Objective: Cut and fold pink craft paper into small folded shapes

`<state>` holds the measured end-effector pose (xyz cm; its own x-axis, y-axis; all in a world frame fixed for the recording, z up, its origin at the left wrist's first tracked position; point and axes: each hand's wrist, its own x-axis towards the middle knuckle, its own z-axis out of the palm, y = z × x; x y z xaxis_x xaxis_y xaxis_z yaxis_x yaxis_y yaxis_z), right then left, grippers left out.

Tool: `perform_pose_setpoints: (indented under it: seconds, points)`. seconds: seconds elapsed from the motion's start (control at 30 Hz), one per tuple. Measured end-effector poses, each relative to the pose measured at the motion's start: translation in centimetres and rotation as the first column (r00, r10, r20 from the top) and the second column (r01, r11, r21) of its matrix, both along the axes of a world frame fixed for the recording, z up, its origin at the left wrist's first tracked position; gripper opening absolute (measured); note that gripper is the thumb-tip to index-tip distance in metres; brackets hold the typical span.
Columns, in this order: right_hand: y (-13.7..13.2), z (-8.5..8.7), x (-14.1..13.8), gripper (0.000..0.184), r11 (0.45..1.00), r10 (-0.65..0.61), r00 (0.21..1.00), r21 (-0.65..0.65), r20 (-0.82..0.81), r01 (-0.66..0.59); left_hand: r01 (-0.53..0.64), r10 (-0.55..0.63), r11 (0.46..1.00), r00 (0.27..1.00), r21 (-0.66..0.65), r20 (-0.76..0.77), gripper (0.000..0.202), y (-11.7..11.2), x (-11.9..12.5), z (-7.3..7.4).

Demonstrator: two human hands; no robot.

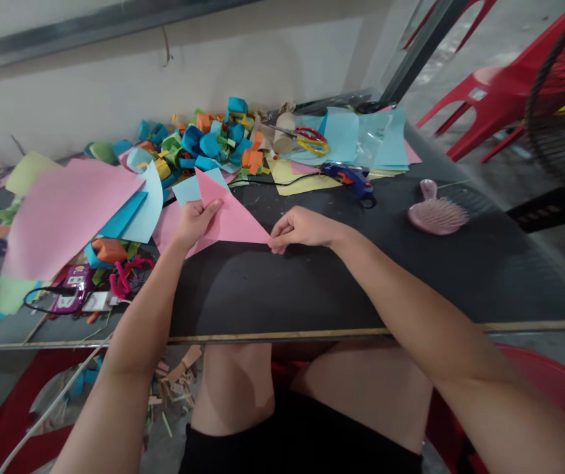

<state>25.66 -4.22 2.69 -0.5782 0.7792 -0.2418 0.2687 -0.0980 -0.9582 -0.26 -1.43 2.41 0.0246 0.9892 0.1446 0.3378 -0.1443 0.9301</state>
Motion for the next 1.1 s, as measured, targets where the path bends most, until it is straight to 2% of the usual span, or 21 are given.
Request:
perform_pose_setpoints:
  seconds: [0.17, 0.27, 0.33, 0.43, 0.57, 0.63, 0.7, 0.83, 0.97, 1.03, 1.1]
  points:
    - [0.5, -0.2, 1.1, 0.022, 1.0, 0.018, 0.997, 0.01, 0.071, -0.018, -0.043, 0.04, 0.998, 0.997, 0.054, 0.067, 0.047, 1.1, -1.5, -0.3]
    - [0.9, -0.4, 1.2, 0.031, 0.993, -0.121, 0.993, -0.018, -0.018, 0.12, -0.028, 0.028, 1.0, 0.999, 0.006, 0.043, 0.049, 0.7, -1.2, 0.1]
    - [1.1, -0.6, 0.9, 0.039, 0.972, -0.234, 0.967, -0.025, -0.104, 0.233, 0.02, -0.021, 0.998, 1.0, -0.06, -0.01, 0.052, 0.1, -0.6, 0.4]
    - [0.9, -0.8, 0.0, 0.052, 0.966, -0.26, 0.95, -0.037, -0.172, 0.257, 0.11, -0.118, 0.987, 0.991, -0.12, -0.061, 0.056, -0.8, 0.6, 0.5]
    - [0.1, -0.9, -1.3, 0.047, 0.991, -0.094, 0.993, 0.091, -0.064, 0.1, 0.193, -0.208, 0.972, 0.972, -0.135, -0.108, 0.057, -1.3, 1.4, 0.1]
    - [-0.3, -0.7, -1.7, 0.046, 0.984, -0.044, 0.999, 0.174, 0.028, 0.038, 0.179, -0.195, 0.976, 0.973, -0.125, -0.123, 0.056, -1.2, 1.4, 0.1]
    - [-0.6, -0.4, -1.8, 0.051, 0.979, 0.009, 0.996, 0.203, 0.083, -0.025, 0.154, -0.167, 0.981, 0.979, -0.115, -0.117, 0.056, -1.1, 1.2, 0.3]
    - [-0.7, 0.2, -1.5, 0.05, 0.974, 0.194, 0.978, 0.102, 0.077, -0.202, 0.141, -0.152, 0.982, 0.985, -0.123, -0.079, 0.052, -1.1, 1.1, 0.7]
    - [-0.6, 0.7, -1.0, 0.043, 0.941, 0.337, 0.94, 0.014, 0.062, -0.338, 0.168, -0.179, 0.98, 0.979, -0.11, -0.098, 0.052, -1.3, 1.3, 1.0]
    - [-0.6, 0.9, -0.7, 0.038, 0.907, 0.422, 0.903, -0.032, 0.077, -0.421, 0.17, -0.18, 0.98, 0.979, -0.105, -0.095, 0.052, -1.3, 1.2, 1.0]
    - [-0.5, 0.9, -0.2, 0.036, 0.831, 0.555, 0.825, -0.121, 0.108, -0.544, 0.128, -0.134, 0.987, 0.989, -0.096, -0.066, 0.05, -1.0, 0.9, 1.0]
